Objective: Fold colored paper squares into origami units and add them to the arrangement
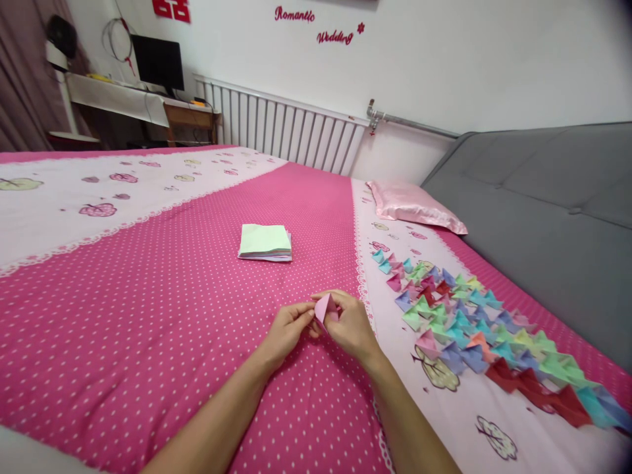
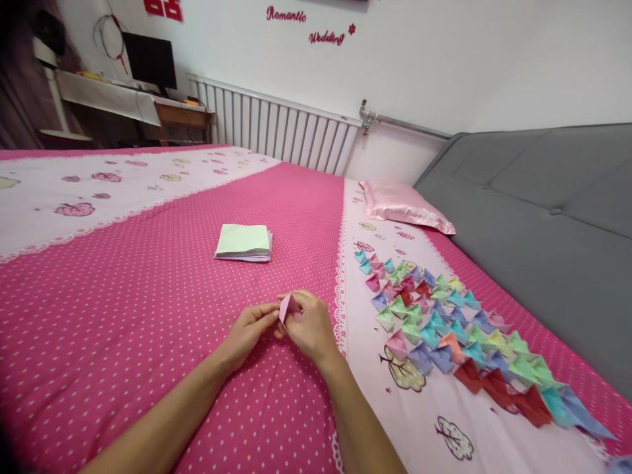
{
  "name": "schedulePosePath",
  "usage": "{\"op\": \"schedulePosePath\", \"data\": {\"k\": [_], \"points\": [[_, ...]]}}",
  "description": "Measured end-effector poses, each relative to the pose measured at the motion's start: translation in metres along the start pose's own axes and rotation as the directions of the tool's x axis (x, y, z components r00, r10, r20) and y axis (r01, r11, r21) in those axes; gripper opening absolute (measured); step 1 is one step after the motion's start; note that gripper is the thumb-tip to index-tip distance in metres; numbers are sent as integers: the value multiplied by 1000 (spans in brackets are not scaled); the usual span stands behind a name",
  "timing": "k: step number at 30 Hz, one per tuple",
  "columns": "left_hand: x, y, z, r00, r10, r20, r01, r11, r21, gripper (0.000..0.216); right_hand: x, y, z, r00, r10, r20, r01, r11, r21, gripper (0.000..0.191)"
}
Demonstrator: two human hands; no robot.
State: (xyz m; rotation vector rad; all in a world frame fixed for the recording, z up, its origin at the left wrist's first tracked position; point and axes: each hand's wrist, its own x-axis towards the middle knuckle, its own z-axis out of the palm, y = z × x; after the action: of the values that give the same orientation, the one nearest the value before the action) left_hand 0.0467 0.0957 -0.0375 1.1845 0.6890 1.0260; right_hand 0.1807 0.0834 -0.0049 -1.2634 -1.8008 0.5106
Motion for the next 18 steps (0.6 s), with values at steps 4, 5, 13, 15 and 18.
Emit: {"op": "schedulePosePath", "data": {"k": [4,5,13,15,18], "points": [[0,-1,0,1000,-6,9,6,1000,6,24,-1,0,5,999,26,-48,-25,1000,12,22],[0,-1,0,1000,-2,-4,2,1000,-6,24,-1,0,6,997,28,-67,-26,999,25,20],[2,-4,1,994,7,-105,-20,993,-116,21,-3,-4,13,986,74,-151,-60,993,98,16],[2,-4,0,990,22,-137,-39,992,-123,24,-3,-2,13,978,104,-178,-96,994,54,14],[1,-2,-2,932,135,-336,-153,988,-27,23,-3,4,12,943,198,-266,-218,975,-47,16]]}}
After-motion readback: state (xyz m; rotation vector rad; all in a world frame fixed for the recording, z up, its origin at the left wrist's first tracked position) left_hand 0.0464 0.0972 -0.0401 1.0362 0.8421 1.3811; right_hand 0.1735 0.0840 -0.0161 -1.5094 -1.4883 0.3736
